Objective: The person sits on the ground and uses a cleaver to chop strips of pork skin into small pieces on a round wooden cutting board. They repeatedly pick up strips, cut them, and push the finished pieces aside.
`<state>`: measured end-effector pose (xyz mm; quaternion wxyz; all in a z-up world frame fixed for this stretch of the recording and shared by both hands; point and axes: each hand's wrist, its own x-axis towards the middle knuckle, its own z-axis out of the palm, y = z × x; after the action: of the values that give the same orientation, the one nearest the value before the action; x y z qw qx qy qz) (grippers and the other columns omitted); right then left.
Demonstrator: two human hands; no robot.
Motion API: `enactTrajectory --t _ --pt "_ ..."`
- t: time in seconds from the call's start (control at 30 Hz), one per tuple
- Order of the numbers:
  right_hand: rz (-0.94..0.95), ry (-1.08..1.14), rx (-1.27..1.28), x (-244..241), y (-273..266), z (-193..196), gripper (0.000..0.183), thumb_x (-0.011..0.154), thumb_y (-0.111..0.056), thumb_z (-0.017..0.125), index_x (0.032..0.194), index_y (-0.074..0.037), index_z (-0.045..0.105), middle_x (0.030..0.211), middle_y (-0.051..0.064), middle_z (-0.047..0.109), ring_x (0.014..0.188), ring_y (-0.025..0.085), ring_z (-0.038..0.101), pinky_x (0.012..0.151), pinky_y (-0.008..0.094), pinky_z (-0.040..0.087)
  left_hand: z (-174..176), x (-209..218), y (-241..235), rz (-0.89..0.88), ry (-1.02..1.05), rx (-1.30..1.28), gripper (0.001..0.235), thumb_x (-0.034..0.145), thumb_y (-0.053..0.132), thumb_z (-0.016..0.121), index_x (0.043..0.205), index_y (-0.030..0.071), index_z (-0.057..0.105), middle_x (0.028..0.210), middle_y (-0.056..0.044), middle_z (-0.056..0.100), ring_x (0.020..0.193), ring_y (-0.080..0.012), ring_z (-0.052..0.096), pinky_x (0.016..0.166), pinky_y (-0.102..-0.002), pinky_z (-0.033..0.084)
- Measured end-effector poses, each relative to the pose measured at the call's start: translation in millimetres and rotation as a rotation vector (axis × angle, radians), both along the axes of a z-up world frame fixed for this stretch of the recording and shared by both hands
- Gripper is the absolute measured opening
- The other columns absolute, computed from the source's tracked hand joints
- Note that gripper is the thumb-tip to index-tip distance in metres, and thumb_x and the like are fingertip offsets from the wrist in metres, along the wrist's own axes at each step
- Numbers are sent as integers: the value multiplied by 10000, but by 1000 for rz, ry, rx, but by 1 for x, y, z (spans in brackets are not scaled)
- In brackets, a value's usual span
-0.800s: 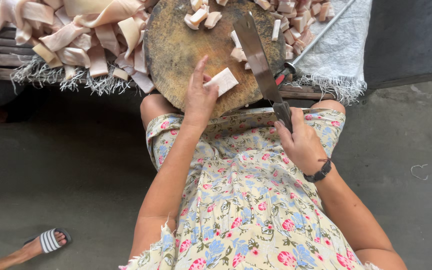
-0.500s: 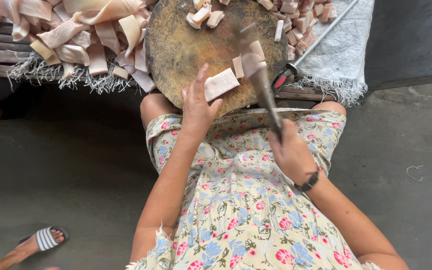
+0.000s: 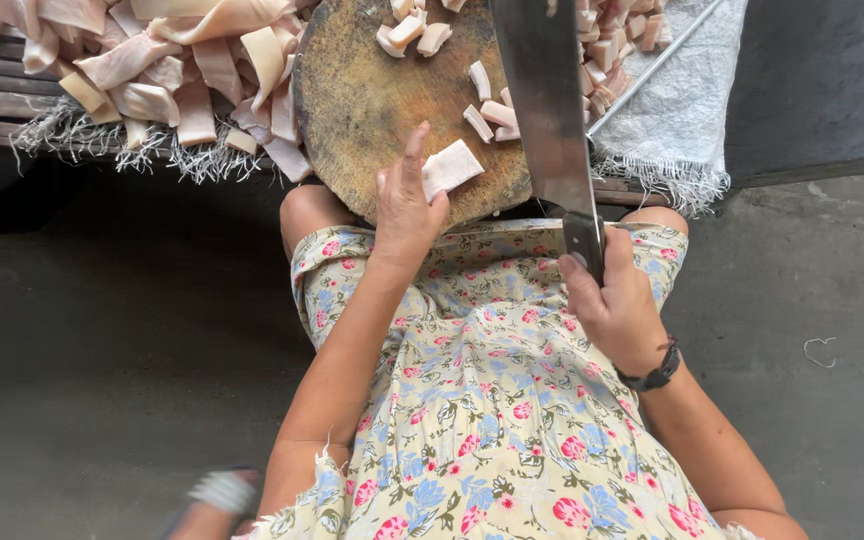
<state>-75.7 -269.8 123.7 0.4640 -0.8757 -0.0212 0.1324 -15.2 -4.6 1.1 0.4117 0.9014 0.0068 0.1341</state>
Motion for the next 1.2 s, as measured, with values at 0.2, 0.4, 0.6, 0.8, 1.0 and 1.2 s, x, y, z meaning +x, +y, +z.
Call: enactTrajectory --t 0.2,0.4,0.6,0.8,1.0,1.2 --pt "363 4 -521 8 6 -49 361 1021 -238 630 1215 -6 435 769 177 648 648 350 662 608 459 481 -5 4 -2 6 -44 -34 967 746 17 777 1546 227 278 1133 -150 631 1058 -350 612 1000 -509 456" --pt "84 451 -112 30 -2 -28 298 991 -250 567 1201 -68 462 742 135 610 461 232 584 458 396 476 -5 8 -2 15 9 -22 945 753 22 793 1538 217 303 1119 -163 618 1037 -386 594 969 -533 461" --pt "39 15 -16 12 17 26 353 1005 -212 590 1277 -41 442 723 69 642 552 151 645 499 310 515 -5 3 -2 -18 -56 -26 950 795 33 787 1571 209 266 1143 -137 602 1061 -346 611 1039 -525 436" --pt "151 -131 -134 1 9 12 360 1007 -209 612 1278 -33 454 752 148 673 612 278 702 569 410 531 -5 1 -3 -3 -48 27 956 768 25 784 1554 211 272 1208 -144 623 1050 -358 602 1009 -518 436" --pt "295 4 -445 -4 -18 -32 329 979 -253 625 1193 -51 479 796 247 695 714 446 685 615 517 516 -4 -3 -3 23 -22 42 974 736 29 790 1540 205 270 1209 -164 613 1035 -401 571 981 -510 441" --pt "136 209 -350 -2 -25 -31 335 989 -253 615 1201 -46 459 707 214 691 615 370 687 565 478 510 -3 0 -6 52 5 71 963 724 36 776 1532 222 286 1120 -147 631 1020 -393 558 964 -506 460"
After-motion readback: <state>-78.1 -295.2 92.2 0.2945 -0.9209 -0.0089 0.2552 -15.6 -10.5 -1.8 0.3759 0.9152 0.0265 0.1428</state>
